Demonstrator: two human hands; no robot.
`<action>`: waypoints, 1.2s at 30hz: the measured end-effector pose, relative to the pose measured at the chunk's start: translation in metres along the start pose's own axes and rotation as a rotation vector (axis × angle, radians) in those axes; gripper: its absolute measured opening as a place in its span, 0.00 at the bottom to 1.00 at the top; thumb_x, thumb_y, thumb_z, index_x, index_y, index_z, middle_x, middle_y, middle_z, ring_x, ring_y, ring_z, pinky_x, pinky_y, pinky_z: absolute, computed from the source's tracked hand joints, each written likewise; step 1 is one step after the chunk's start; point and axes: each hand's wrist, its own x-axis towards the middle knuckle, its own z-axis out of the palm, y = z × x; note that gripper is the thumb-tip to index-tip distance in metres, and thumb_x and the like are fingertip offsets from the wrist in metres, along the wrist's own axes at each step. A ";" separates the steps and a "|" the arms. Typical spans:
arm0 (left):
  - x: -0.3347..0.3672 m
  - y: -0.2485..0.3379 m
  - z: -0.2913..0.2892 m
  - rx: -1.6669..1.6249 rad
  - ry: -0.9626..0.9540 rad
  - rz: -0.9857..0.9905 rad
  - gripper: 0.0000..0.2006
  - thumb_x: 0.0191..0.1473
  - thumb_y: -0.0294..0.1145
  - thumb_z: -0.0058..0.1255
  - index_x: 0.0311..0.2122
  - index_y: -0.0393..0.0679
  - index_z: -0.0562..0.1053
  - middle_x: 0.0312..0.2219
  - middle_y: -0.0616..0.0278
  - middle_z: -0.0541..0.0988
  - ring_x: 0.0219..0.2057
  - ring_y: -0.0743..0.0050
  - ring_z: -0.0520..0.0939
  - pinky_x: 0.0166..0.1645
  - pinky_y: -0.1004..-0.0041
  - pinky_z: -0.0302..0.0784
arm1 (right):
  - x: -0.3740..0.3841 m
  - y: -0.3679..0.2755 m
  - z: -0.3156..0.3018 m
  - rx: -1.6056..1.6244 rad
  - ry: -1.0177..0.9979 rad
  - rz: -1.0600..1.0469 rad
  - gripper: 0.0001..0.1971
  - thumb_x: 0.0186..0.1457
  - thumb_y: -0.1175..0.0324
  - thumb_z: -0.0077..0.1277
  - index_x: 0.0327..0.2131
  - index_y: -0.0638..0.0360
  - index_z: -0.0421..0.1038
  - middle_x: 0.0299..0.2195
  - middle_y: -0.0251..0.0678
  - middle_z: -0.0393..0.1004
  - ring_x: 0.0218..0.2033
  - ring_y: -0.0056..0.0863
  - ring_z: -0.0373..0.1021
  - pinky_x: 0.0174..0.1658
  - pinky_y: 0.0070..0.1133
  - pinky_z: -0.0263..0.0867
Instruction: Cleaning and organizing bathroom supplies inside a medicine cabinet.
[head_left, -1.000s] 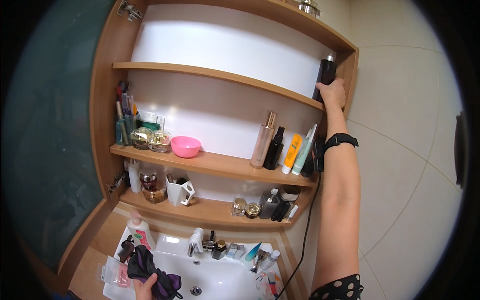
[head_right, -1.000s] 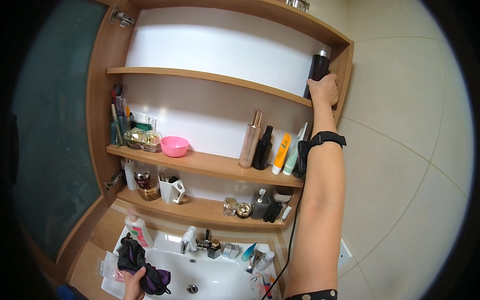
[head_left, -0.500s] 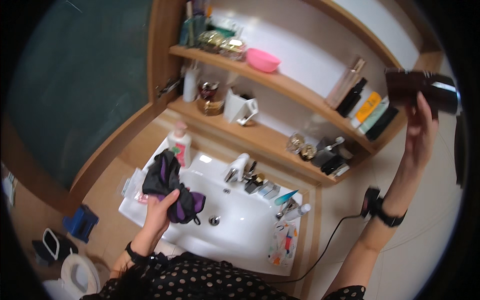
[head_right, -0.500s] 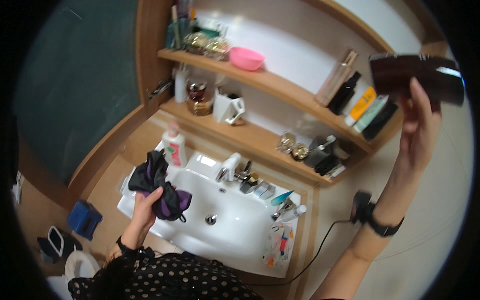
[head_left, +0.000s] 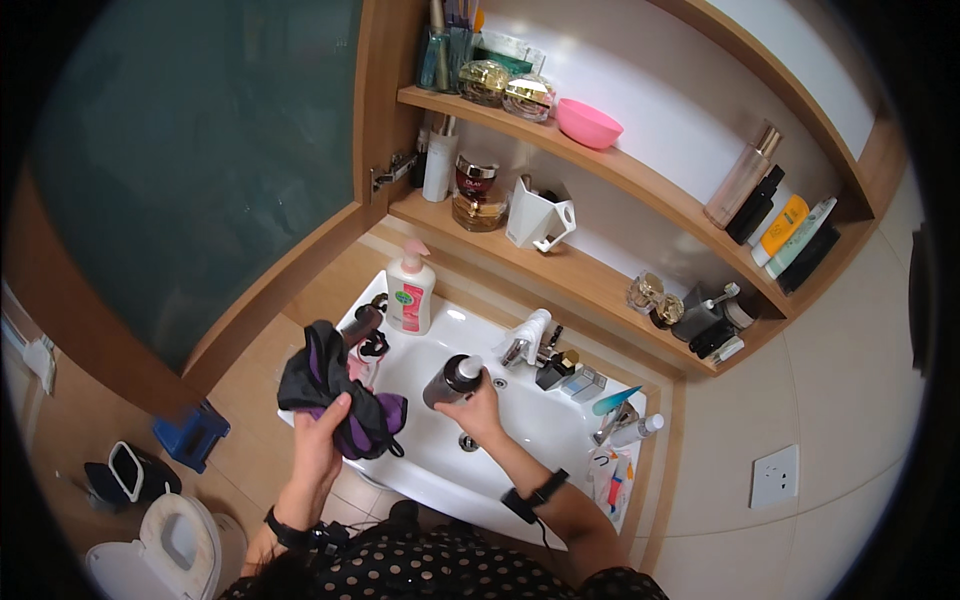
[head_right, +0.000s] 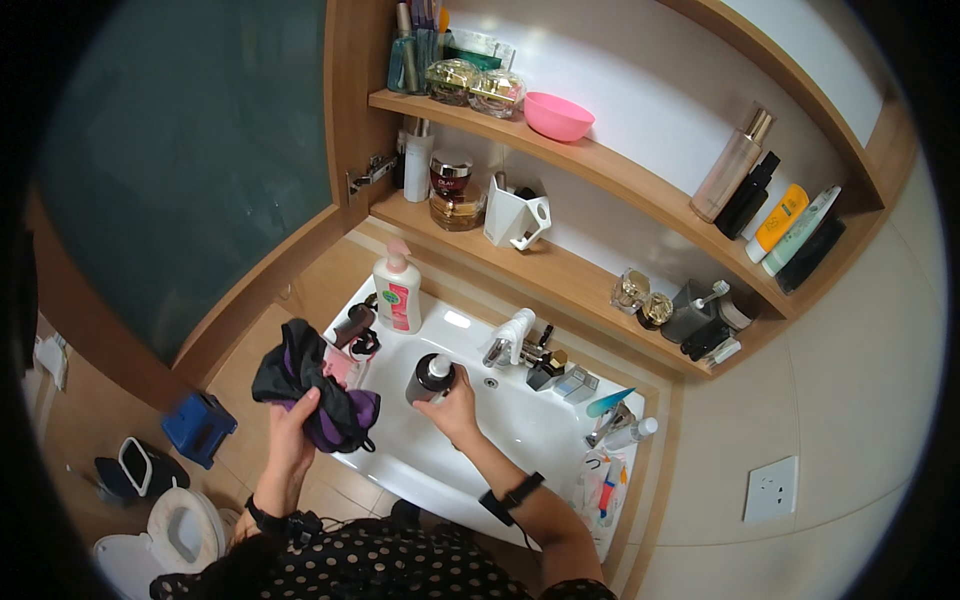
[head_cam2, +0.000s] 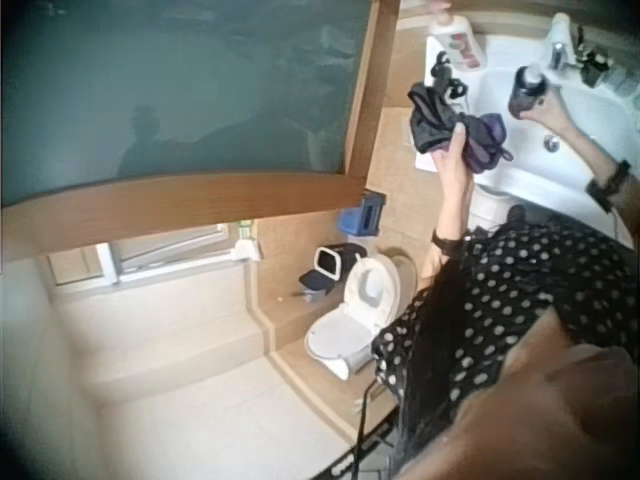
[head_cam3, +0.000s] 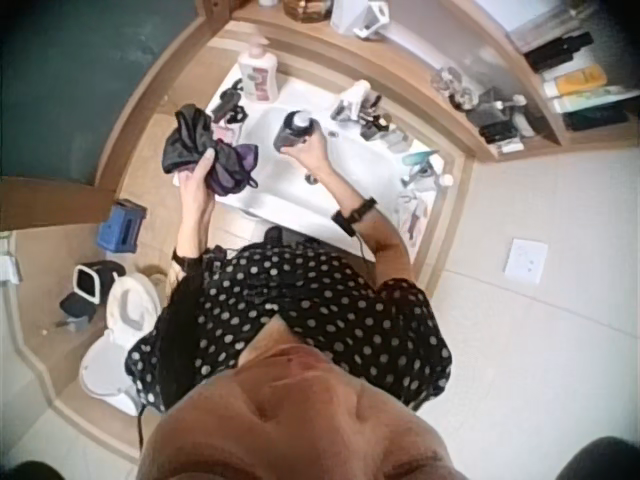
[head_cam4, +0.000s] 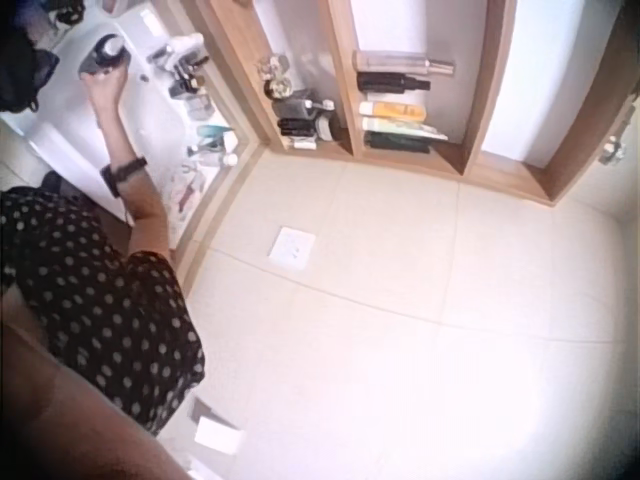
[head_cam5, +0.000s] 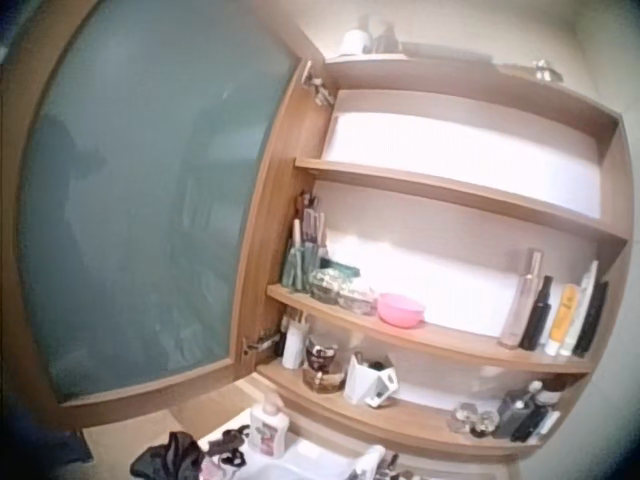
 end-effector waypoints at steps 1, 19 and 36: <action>-0.004 0.003 0.001 -0.014 0.013 -0.012 0.24 0.52 0.21 0.48 0.54 0.37 0.59 0.43 0.56 0.73 0.42 0.58 0.78 0.49 0.63 0.75 | 0.013 0.014 0.012 -0.076 0.040 -0.031 0.37 0.26 0.69 0.69 0.46 0.66 0.63 0.41 0.44 0.69 0.38 0.40 0.69 0.43 0.28 0.67; -0.016 -0.002 -0.040 0.042 0.090 -0.120 0.30 0.51 0.16 0.47 0.59 0.40 0.54 0.45 0.56 0.71 0.43 0.58 0.77 0.51 0.61 0.73 | 0.137 0.124 0.070 -0.268 0.337 0.100 0.39 0.26 0.74 0.67 0.47 0.64 0.58 0.44 0.50 0.65 0.48 0.51 0.61 0.52 0.35 0.60; 0.030 -0.006 -0.001 -0.109 -0.330 -0.208 0.25 0.57 0.28 0.48 0.57 0.37 0.57 0.49 0.54 0.71 0.51 0.61 0.73 0.56 0.65 0.67 | 0.011 -0.051 0.016 0.666 -0.326 0.468 0.36 0.49 0.62 0.60 0.58 0.64 0.54 0.57 0.43 0.57 0.57 0.33 0.57 0.56 0.31 0.56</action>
